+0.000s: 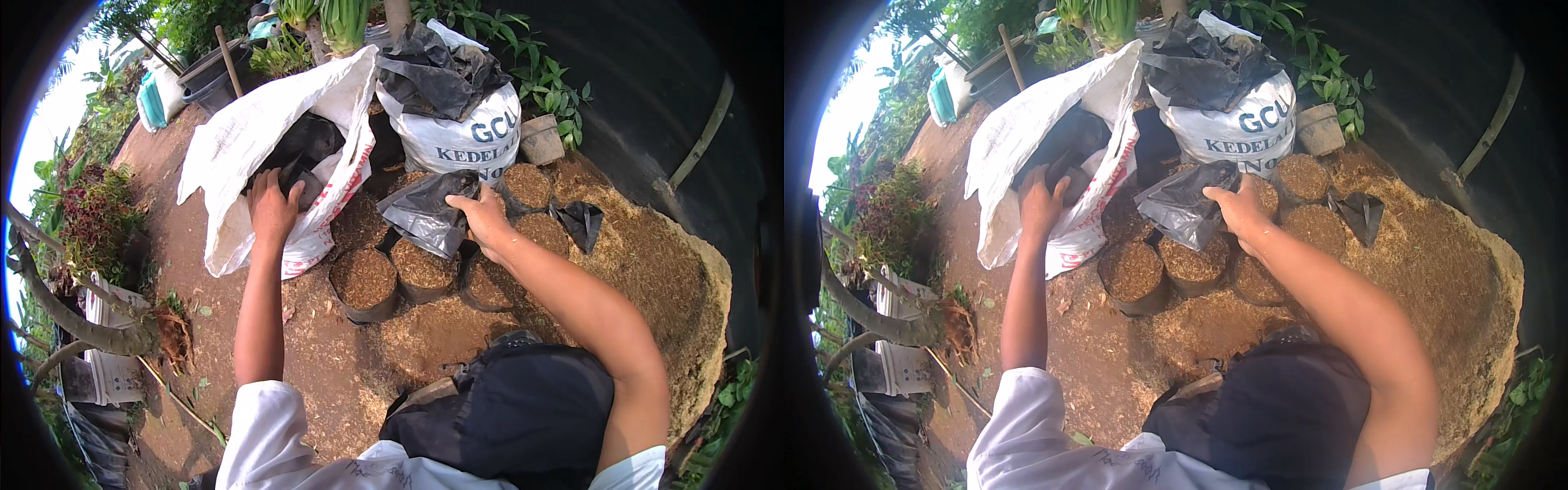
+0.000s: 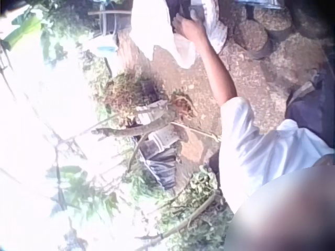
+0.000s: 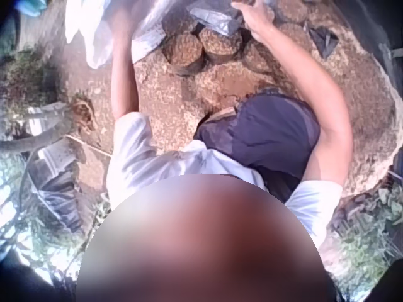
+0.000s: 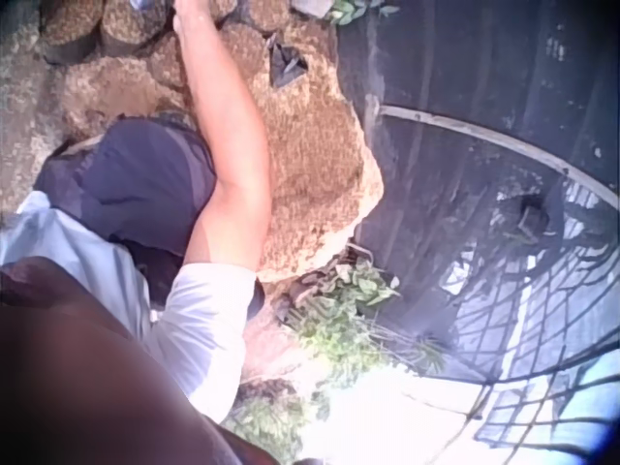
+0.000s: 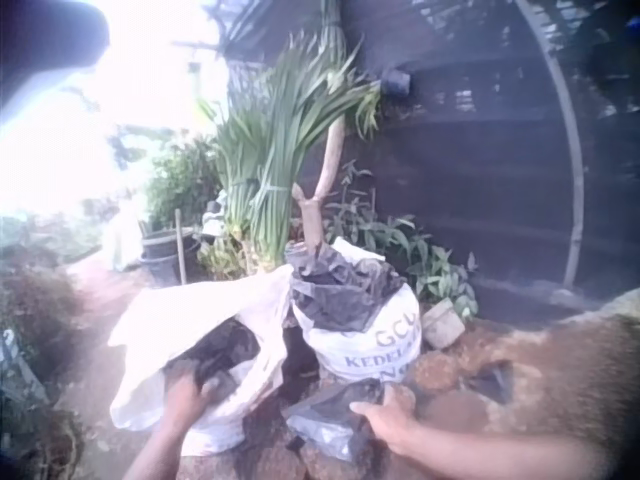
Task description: The person scoops grain from a large pile into small black plastic bags using a cylindrical container. They pack the grain into the bags, arrange them on the ground, and occasionally retrieve new bags from a nearby sack.
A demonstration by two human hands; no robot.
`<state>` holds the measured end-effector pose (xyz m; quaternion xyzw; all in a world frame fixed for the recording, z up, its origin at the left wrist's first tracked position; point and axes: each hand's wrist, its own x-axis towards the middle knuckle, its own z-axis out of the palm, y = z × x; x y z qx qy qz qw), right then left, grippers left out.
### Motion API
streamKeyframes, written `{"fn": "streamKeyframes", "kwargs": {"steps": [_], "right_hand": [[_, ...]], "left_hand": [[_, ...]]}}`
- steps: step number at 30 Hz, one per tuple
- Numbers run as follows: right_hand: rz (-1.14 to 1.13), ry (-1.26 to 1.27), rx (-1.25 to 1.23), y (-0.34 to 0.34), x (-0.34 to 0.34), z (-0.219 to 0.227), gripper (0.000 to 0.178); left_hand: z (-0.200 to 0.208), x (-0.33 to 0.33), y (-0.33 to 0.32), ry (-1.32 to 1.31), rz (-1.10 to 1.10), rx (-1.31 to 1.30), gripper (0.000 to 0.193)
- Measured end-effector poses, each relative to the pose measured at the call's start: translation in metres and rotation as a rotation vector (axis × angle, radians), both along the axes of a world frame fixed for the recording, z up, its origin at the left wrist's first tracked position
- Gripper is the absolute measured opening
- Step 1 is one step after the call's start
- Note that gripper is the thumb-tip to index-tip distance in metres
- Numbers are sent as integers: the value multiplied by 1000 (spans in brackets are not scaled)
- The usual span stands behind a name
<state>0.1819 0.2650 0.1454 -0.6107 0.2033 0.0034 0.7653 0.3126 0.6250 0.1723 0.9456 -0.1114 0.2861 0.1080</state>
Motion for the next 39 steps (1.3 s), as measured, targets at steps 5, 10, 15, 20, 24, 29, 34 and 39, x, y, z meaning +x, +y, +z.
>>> {"fn": "streamKeyframes", "kwargs": {"steps": [5, 10, 15, 20, 24, 29, 34, 39], "right_hand": [[-9, -26, -126, -8, 4, -21, 63], [-5, 3, -185, -10, 2, -21, 67], [6, 34, -196, -5, -1, -12, 67], [-13, 47, -244, -2, -1, -13, 59], [-4, 78, -252, -7, 3, -22, 61], [10, 111, -280, -12, 6, -34, 64], [-8, 131, -334, -12, 3, -36, 60], [14, 128, -322, -14, 2, -33, 63]], "left_hand": [[-8, 24, 38, 341, 163, -83, 57], [-6, 29, 29, 330, 189, 204, 65], [2, 59, 1, 315, 301, 248, 68], [-7, 120, -8, 125, -74, 302, 83], [-38, 167, -17, -43, -179, 80, 100], [-41, 174, -18, 456, 15, 12, 92], [-6, 117, -40, 212, 154, 198, 36], [11, 30, -36, -81, -8, 177, 25]]}}
